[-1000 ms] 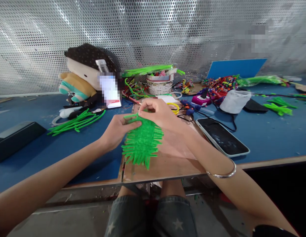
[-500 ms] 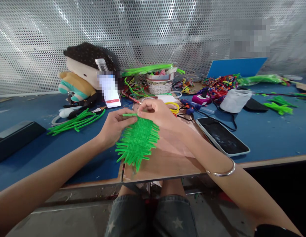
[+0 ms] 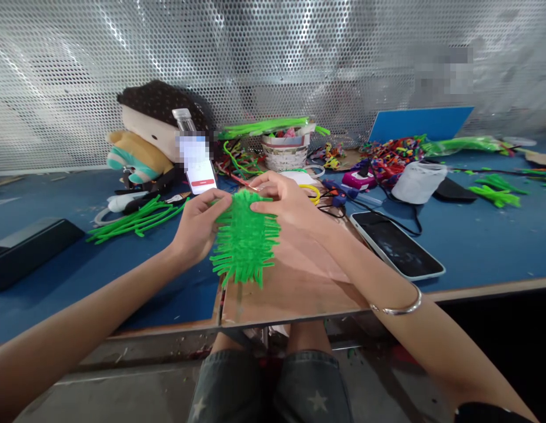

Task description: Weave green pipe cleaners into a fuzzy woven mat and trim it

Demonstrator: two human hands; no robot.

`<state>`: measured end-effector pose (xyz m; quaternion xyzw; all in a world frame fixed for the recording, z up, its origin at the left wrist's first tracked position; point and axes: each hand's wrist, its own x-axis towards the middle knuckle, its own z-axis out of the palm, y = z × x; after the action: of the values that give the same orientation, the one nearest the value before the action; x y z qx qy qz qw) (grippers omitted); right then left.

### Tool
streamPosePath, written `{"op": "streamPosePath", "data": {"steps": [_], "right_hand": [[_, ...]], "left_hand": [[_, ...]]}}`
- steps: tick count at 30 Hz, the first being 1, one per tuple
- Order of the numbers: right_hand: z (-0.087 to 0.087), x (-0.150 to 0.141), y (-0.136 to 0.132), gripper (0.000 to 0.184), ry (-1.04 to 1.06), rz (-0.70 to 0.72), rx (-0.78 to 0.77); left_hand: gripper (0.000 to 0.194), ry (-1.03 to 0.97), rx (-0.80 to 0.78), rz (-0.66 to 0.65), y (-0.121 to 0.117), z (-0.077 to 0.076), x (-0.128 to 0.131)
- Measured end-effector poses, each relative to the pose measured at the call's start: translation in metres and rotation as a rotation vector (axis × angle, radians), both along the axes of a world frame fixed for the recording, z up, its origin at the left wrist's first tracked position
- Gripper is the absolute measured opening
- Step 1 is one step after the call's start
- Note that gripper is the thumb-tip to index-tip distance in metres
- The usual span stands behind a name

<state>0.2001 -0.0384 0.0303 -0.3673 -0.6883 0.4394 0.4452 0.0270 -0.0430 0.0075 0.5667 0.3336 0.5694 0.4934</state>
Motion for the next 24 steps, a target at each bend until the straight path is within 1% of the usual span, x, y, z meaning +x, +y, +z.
{"op": "streamPosePath", "data": {"steps": [3,6,7,10,12,15,18,21,24], "right_hand": [[0.0008,0.0000,-0.0019,0.033,-0.025,0.003,-0.010],[-0.0003,0.0001,-0.0018,0.032,0.012,0.013,-0.012],[-0.0010,0.0002,-0.0014,0.032,0.028,0.021,-0.007],[-0.0027,0.0006,-0.0003,0.031,0.023,0.052,0.013],[-0.0028,0.0010,-0.0003,0.034,-0.001,0.067,0.024],[-0.0013,0.0013,-0.0015,0.036,-0.039,0.075,0.080],[0.0009,0.0010,-0.0033,0.029,-0.068,0.048,0.149],[0.0024,-0.0003,-0.0049,0.018,-0.088,-0.011,0.158],[0.0029,-0.0019,-0.0060,0.017,-0.110,-0.063,0.161]], "left_hand": [[0.009,-0.029,-0.040,0.013,0.0009,-0.0003,-0.0006],[0.005,-0.058,-0.077,0.010,0.0026,-0.0001,-0.0023],[0.004,-0.055,-0.072,-0.005,0.0033,0.0000,-0.0031],[0.014,-0.008,-0.019,-0.075,0.0052,0.0001,-0.0063],[0.018,0.024,0.017,-0.131,0.0059,0.0003,-0.0081],[0.018,0.045,0.034,-0.194,0.0055,0.0011,-0.0093],[0.016,0.041,0.019,-0.214,0.0045,0.0026,-0.0088],[0.016,0.017,0.015,-0.222,0.0036,0.0036,-0.0076],[0.018,0.004,0.017,-0.225,0.0019,0.0045,-0.0066]]}}
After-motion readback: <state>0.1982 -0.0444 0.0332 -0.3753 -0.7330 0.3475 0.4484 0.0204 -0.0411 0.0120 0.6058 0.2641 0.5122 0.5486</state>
